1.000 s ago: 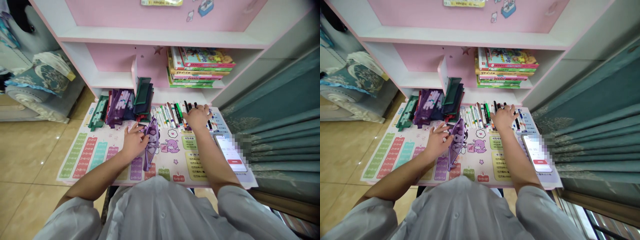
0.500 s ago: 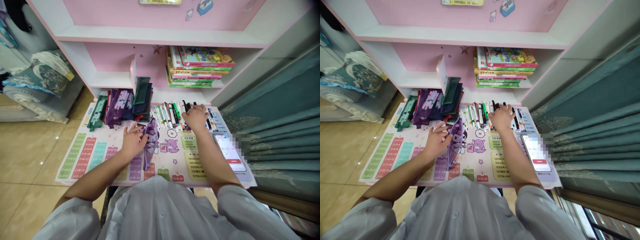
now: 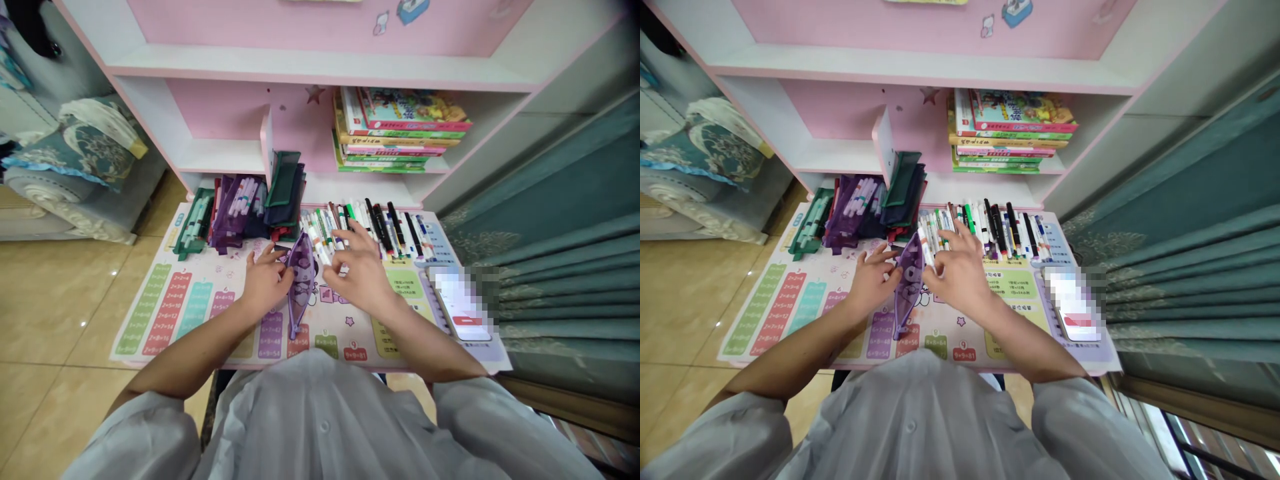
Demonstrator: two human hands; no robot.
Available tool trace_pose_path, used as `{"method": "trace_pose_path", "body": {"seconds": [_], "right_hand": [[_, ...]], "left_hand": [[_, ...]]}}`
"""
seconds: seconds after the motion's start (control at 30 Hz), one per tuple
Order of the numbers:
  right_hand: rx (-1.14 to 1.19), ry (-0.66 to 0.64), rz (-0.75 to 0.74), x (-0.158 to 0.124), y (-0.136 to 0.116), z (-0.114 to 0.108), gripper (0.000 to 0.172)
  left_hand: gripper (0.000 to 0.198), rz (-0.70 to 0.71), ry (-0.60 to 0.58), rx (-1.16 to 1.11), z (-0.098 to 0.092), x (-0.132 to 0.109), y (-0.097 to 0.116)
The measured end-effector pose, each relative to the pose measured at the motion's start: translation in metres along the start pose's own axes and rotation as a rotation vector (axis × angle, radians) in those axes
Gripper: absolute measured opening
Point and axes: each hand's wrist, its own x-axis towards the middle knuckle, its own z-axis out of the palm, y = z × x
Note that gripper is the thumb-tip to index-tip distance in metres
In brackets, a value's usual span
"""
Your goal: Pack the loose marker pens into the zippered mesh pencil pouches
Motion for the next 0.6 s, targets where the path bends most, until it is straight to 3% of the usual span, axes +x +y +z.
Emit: {"method": "trace_pose_path", "body": {"seconds": [0.17,0.37,0.6], "right_hand": [[-0.045,-0.139,-0.037,-0.010,-0.015,0.019,0.022],[-0.144,-0.255,0.008,-0.010,-0.016,0.040,0.018],[-0.164,-0.225,0.006,-0.012,-0.016,0.047,0.018]], "left_hand": [[0.033,0.010,0.001,0.007,0.000,-0.001,0.000],[0.031,0.014,0.010,0.017,-0.001,-0.002,0.002],[0.030,0.010,-0.001,0.012,-0.001,-0.001,0.004]]}}
